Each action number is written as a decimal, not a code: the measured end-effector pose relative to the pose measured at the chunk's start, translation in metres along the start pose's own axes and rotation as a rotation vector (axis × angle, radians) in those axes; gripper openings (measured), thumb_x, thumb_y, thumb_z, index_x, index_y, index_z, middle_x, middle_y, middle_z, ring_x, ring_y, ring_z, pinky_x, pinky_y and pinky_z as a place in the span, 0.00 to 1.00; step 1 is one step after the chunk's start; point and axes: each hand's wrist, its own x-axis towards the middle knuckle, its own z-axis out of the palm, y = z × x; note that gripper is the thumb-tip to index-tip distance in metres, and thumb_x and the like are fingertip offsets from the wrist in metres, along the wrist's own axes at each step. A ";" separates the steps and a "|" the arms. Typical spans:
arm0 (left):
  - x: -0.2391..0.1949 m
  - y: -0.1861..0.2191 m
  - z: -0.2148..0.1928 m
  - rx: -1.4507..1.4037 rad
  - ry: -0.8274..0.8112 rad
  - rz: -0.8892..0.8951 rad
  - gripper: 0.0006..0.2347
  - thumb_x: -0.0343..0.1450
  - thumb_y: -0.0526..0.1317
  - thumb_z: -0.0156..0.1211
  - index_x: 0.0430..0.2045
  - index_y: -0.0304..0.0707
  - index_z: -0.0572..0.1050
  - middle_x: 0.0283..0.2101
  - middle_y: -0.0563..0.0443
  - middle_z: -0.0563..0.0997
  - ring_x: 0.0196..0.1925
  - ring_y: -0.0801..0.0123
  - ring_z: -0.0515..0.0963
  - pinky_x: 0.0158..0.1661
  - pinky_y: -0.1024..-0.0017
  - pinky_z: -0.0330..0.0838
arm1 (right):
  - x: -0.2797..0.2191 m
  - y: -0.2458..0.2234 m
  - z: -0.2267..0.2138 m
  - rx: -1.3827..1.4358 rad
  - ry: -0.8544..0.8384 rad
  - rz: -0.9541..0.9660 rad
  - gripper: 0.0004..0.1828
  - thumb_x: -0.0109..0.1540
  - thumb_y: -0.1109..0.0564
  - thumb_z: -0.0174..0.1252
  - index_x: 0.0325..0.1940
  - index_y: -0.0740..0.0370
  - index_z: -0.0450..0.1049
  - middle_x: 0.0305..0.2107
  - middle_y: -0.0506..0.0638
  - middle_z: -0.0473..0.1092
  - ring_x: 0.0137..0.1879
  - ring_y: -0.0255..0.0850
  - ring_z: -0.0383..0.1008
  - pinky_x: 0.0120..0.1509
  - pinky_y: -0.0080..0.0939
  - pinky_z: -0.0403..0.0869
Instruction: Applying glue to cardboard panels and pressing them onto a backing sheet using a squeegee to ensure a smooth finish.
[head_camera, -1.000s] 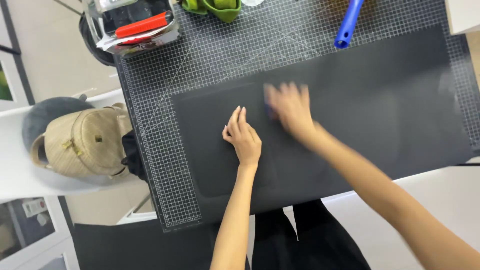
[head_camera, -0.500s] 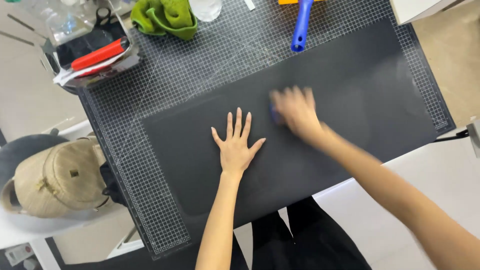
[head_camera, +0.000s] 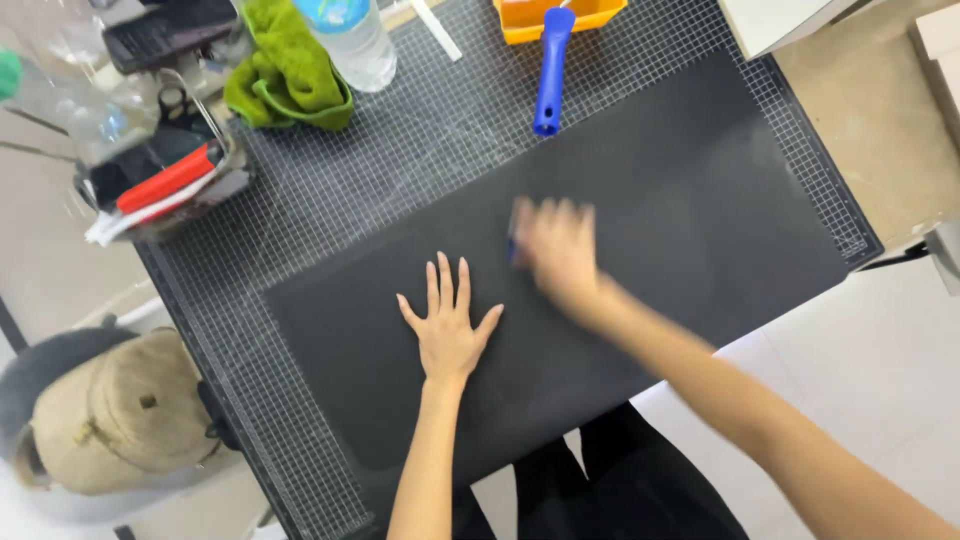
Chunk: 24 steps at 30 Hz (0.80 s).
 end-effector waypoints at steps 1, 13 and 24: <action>0.002 0.000 -0.002 0.011 0.020 0.009 0.34 0.72 0.68 0.37 0.72 0.56 0.51 0.77 0.49 0.49 0.77 0.60 0.48 0.63 0.29 0.39 | -0.028 -0.004 -0.018 0.229 0.077 -0.167 0.23 0.67 0.42 0.54 0.63 0.52 0.71 0.45 0.52 0.68 0.51 0.51 0.67 0.55 0.61 0.61; 0.008 0.001 -0.007 -0.009 -0.095 -0.076 0.43 0.68 0.65 0.49 0.71 0.36 0.43 0.76 0.36 0.44 0.78 0.56 0.42 0.65 0.33 0.37 | 0.065 -0.122 -0.002 0.063 0.200 0.250 0.25 0.68 0.43 0.50 0.62 0.61 0.70 0.39 0.58 0.69 0.43 0.53 0.70 0.47 0.55 0.66; 0.000 -0.015 0.014 -0.112 -0.045 -0.041 0.46 0.69 0.70 0.40 0.71 0.30 0.37 0.75 0.29 0.40 0.78 0.45 0.38 0.65 0.32 0.32 | 0.068 0.026 0.006 0.042 -0.034 0.718 0.36 0.58 0.35 0.66 0.62 0.59 0.69 0.40 0.60 0.72 0.45 0.56 0.75 0.51 0.65 0.68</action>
